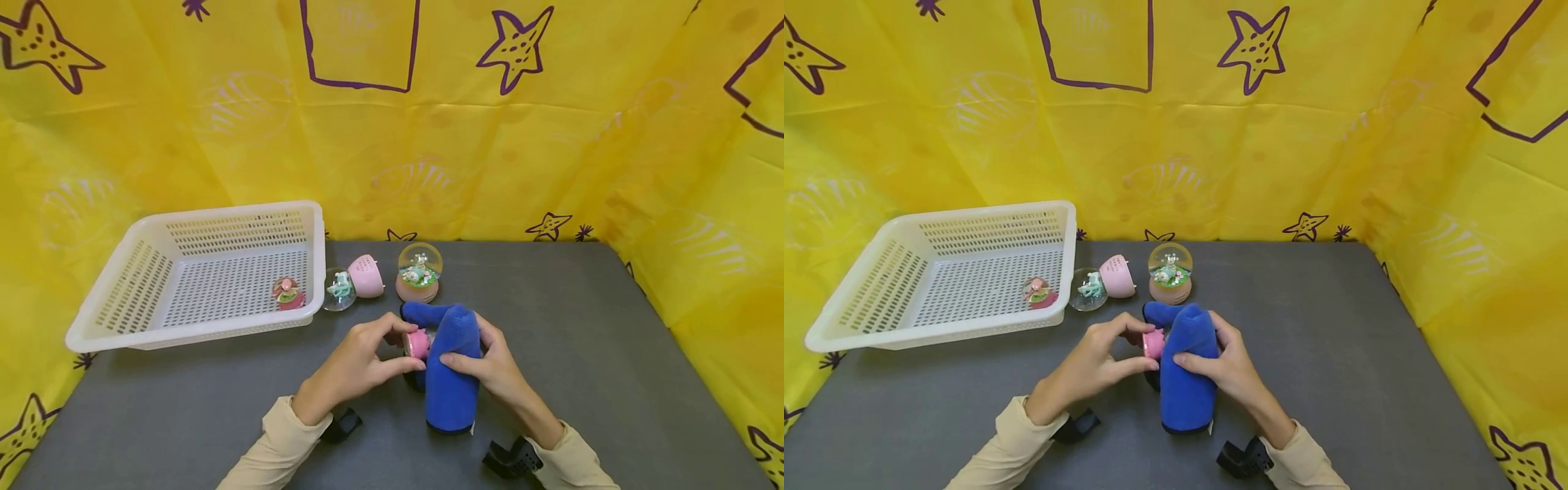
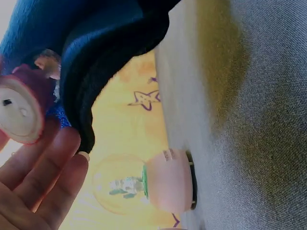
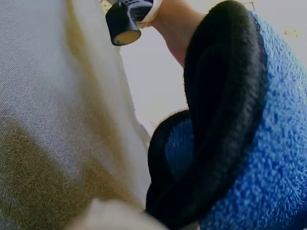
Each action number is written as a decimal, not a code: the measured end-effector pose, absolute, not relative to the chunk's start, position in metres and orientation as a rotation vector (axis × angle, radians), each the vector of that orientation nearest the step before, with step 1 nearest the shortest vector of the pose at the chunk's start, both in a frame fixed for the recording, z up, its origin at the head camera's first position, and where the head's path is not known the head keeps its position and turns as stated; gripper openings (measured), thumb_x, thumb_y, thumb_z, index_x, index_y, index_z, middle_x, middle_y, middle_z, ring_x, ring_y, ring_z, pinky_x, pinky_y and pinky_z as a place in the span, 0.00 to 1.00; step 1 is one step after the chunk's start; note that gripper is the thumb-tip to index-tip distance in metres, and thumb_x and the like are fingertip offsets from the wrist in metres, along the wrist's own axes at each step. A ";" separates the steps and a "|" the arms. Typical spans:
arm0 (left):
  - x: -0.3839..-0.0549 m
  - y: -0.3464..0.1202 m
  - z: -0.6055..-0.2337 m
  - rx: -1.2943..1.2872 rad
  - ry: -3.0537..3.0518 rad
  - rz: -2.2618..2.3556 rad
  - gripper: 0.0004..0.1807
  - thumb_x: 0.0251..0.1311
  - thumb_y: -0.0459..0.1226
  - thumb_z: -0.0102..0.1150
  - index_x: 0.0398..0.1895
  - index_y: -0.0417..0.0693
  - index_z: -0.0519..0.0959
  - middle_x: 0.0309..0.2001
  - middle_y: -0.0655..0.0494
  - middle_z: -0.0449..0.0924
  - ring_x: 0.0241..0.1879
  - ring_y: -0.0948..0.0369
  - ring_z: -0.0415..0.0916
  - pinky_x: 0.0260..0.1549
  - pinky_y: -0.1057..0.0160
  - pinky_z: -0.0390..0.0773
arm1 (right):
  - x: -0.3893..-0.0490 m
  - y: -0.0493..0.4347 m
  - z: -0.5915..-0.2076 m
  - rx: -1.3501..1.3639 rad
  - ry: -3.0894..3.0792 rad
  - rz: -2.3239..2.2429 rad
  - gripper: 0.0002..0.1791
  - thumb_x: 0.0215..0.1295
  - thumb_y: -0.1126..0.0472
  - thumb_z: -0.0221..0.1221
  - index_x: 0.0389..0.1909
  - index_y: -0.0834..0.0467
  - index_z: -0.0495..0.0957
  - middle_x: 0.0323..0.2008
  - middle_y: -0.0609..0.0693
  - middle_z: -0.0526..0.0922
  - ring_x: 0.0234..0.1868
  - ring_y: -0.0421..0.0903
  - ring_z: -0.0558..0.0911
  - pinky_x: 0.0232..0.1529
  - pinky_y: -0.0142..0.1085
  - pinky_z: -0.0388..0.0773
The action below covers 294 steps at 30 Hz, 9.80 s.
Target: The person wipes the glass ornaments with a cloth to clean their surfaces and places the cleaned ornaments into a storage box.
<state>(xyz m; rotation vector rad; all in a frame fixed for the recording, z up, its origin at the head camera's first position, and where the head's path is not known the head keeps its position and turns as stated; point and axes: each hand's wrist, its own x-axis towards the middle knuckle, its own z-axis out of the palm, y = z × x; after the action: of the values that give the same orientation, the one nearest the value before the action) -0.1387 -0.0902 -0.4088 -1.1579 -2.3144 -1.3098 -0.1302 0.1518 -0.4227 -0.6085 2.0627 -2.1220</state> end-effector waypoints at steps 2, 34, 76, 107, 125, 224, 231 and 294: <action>-0.138 -0.091 -0.407 -1.108 -2.372 -1.337 0.22 0.51 0.41 0.75 0.47 0.47 0.76 0.35 0.57 0.84 0.33 0.64 0.79 0.34 0.65 0.82 | -0.131 0.152 -0.423 -0.659 2.089 -2.095 0.25 0.57 0.70 0.65 0.57 0.57 0.74 0.44 0.40 0.83 0.43 0.42 0.84 0.44 0.40 0.84; -0.140 -0.090 -0.412 -1.115 -2.228 -1.229 0.22 0.48 0.33 0.75 0.45 0.45 0.74 0.46 0.51 0.82 0.37 0.63 0.79 0.38 0.67 0.82 | -0.126 0.146 -0.418 -0.369 2.017 -2.262 0.19 0.61 0.71 0.61 0.49 0.48 0.78 0.41 0.42 0.84 0.41 0.41 0.85 0.44 0.38 0.84; -0.137 -0.092 -0.402 -0.993 -2.174 -1.368 0.30 0.42 0.34 0.78 0.53 0.45 0.80 0.38 0.54 0.83 0.30 0.66 0.73 0.29 0.72 0.74 | -0.131 0.146 -0.420 -0.138 1.924 -2.088 0.25 0.67 0.63 0.60 0.62 0.63 0.66 0.44 0.45 0.82 0.42 0.45 0.86 0.43 0.43 0.84; -0.137 -0.088 -0.406 -1.160 -2.246 -1.267 0.29 0.48 0.28 0.72 0.55 0.43 0.73 0.50 0.52 0.80 0.42 0.63 0.79 0.43 0.64 0.84 | -0.129 0.139 -0.418 -0.127 1.989 -2.060 0.25 0.66 0.63 0.60 0.60 0.67 0.69 0.42 0.46 0.84 0.40 0.46 0.86 0.42 0.43 0.84; -0.135 -0.085 -0.405 -0.836 -2.458 -1.400 0.29 0.52 0.31 0.71 0.57 0.51 0.71 0.31 0.55 0.80 0.27 0.66 0.77 0.29 0.65 0.82 | -0.128 0.137 -0.417 -0.032 2.297 -2.064 0.20 0.63 0.65 0.63 0.55 0.65 0.75 0.45 0.55 0.84 0.38 0.43 0.86 0.39 0.39 0.84; -0.131 -0.086 -0.402 -0.999 -2.566 -1.267 0.30 0.57 0.38 0.70 0.63 0.49 0.70 0.39 0.58 0.78 0.32 0.63 0.75 0.29 0.69 0.77 | -0.127 0.137 -0.418 -0.135 2.447 -2.073 0.22 0.59 0.69 0.65 0.55 0.63 0.75 0.49 0.62 0.81 0.44 0.39 0.83 0.44 0.34 0.82; -0.127 -0.081 -0.405 -0.913 -2.562 -1.179 0.30 0.58 0.42 0.68 0.62 0.50 0.69 0.38 0.59 0.77 0.33 0.65 0.74 0.31 0.71 0.75 | -0.126 0.135 -0.419 -0.133 2.456 -2.090 0.20 0.60 0.69 0.65 0.54 0.64 0.75 0.46 0.56 0.82 0.42 0.40 0.84 0.43 0.35 0.82; -0.135 -0.099 -0.395 -1.271 -2.467 -1.395 0.25 0.53 0.30 0.70 0.53 0.52 0.72 0.38 0.60 0.77 0.36 0.65 0.75 0.37 0.65 0.80 | -0.127 0.150 -0.411 -0.267 2.127 -2.220 0.14 0.64 0.70 0.58 0.44 0.48 0.78 0.38 0.40 0.84 0.36 0.39 0.85 0.37 0.36 0.84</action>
<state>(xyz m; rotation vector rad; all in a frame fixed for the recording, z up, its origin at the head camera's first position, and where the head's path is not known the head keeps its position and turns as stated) -0.1346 -0.0993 -0.3946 -1.2711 -2.4669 -1.3952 -0.1267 0.1496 -0.4115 -0.2671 2.1269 -2.2197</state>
